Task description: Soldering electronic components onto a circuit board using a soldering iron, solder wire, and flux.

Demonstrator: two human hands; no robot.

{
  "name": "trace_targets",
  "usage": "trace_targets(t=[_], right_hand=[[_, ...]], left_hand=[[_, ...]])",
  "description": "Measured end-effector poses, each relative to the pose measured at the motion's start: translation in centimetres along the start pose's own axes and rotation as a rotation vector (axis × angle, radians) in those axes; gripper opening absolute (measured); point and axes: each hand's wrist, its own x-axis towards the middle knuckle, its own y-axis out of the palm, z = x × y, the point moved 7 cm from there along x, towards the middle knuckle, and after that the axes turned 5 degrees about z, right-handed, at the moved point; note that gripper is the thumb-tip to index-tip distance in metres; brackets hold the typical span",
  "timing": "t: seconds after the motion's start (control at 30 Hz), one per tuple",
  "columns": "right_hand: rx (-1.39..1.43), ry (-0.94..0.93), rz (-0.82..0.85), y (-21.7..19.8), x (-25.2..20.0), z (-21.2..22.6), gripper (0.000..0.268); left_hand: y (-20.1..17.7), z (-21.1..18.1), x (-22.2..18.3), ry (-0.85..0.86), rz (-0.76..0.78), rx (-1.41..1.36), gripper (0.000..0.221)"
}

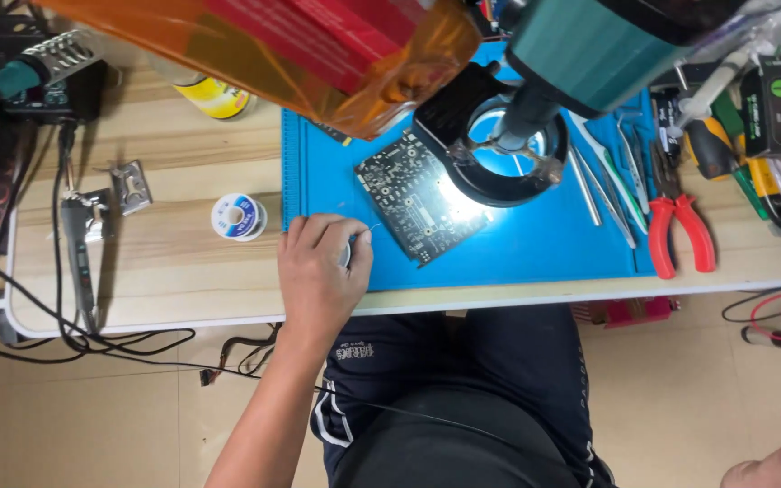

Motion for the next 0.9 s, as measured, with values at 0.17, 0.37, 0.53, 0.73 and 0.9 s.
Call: trace_targets(t=[0.17, 0.37, 0.53, 0.73, 0.9], right_hand=[[-0.072, 0.175, 0.01, -0.2, -1.2, -2.8, 0.056], [0.049, 0.05, -0.078, 1.1, -0.1, -2.4, 0.051], [0.266, 0.06, -0.065, 3.1, 5.2, 3.8, 0.037], [0.545, 0.064, 0.179, 8.6, 11.2, 10.8, 0.031], [0.674, -0.034, 0.363, 13.9, 15.5, 15.1, 0.03]], left_hand=[[0.4, -1.7, 1.5, 0.055, -0.025, 0.043, 0.007], [0.7, -3.5, 3.5, 0.15, -0.008, 0.044, 0.007], [0.4, -0.2, 4.8, 0.061, -0.01, 0.102, 0.006], [0.8, 3.5, 3.9, -0.046, 0.012, 0.218, 0.004], [1.1, 3.4, 3.9, -0.071, 0.061, 0.232, 0.005]])
